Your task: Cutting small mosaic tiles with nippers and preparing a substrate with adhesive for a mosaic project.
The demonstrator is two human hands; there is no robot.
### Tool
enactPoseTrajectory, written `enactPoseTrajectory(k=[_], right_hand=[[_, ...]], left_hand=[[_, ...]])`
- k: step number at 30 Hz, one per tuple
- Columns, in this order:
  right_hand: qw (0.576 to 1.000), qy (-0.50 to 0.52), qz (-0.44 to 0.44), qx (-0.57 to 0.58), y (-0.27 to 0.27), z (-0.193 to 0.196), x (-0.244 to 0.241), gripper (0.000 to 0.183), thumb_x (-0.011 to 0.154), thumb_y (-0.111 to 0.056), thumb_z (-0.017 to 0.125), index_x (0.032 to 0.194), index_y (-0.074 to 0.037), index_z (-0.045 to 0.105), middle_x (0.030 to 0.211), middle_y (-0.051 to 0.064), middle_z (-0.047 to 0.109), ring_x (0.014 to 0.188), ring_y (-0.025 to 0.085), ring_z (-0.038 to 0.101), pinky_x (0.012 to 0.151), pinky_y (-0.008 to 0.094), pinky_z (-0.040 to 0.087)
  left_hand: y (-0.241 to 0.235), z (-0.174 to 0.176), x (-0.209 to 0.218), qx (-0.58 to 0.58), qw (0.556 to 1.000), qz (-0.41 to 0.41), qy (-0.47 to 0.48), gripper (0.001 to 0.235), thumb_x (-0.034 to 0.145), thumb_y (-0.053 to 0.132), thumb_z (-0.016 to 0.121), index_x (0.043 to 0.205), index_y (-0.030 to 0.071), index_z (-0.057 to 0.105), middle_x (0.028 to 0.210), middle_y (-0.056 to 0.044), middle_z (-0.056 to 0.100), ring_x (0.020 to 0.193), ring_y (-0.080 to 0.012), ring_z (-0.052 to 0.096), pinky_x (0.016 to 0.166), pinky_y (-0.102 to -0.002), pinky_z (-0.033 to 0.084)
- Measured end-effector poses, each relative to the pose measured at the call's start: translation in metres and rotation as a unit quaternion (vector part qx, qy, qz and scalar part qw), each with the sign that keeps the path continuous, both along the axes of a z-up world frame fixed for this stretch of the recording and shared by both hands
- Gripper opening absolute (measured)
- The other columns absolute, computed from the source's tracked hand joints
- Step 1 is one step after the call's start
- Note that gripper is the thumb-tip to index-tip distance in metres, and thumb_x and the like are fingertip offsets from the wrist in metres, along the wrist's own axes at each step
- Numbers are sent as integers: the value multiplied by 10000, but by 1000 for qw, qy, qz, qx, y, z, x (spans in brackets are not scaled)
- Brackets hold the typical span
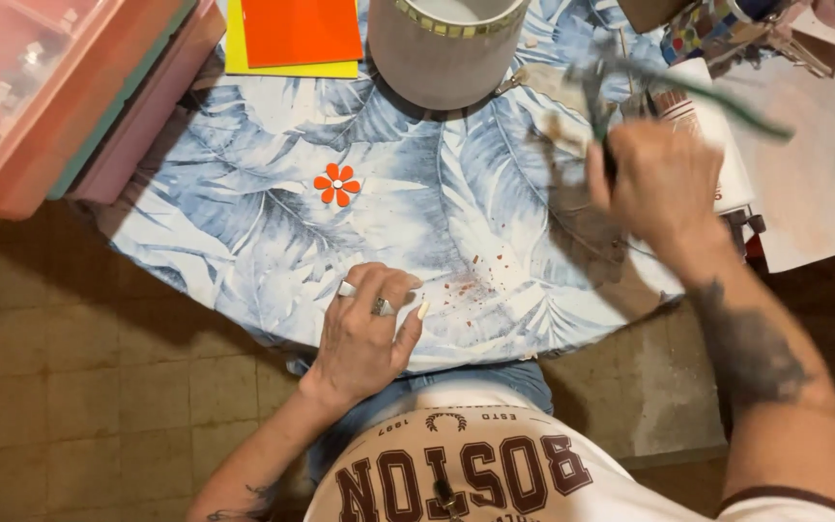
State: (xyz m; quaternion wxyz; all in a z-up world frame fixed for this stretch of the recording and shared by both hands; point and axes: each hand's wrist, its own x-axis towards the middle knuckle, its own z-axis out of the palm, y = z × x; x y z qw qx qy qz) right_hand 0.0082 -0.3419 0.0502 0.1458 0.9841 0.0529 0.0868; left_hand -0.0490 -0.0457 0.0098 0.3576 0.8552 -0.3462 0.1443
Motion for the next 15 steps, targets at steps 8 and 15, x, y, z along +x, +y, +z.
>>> enactPoseTrajectory(k=[8,15], right_hand=[[998,-14,15,-65,-33,-44,143,376,827,-355,398,622,-88,567,588,91,569,494,285,574,389,380,421],[997,14,1,79,-37,-70,177,364,829,-320,428,702,-17,586,690,236,568,610,415,556,486,505,428]], left_hand=[[-7,3,-8,20,1000,-8,17,230,734,96,554,936,32,465,839,-127,448,815,-282,455,324,-268,413],[-24,17,1,57,996,-72,19,205,707,86,566,876,22,470,879,-129,465,858,-297,447,540,-363,431]])
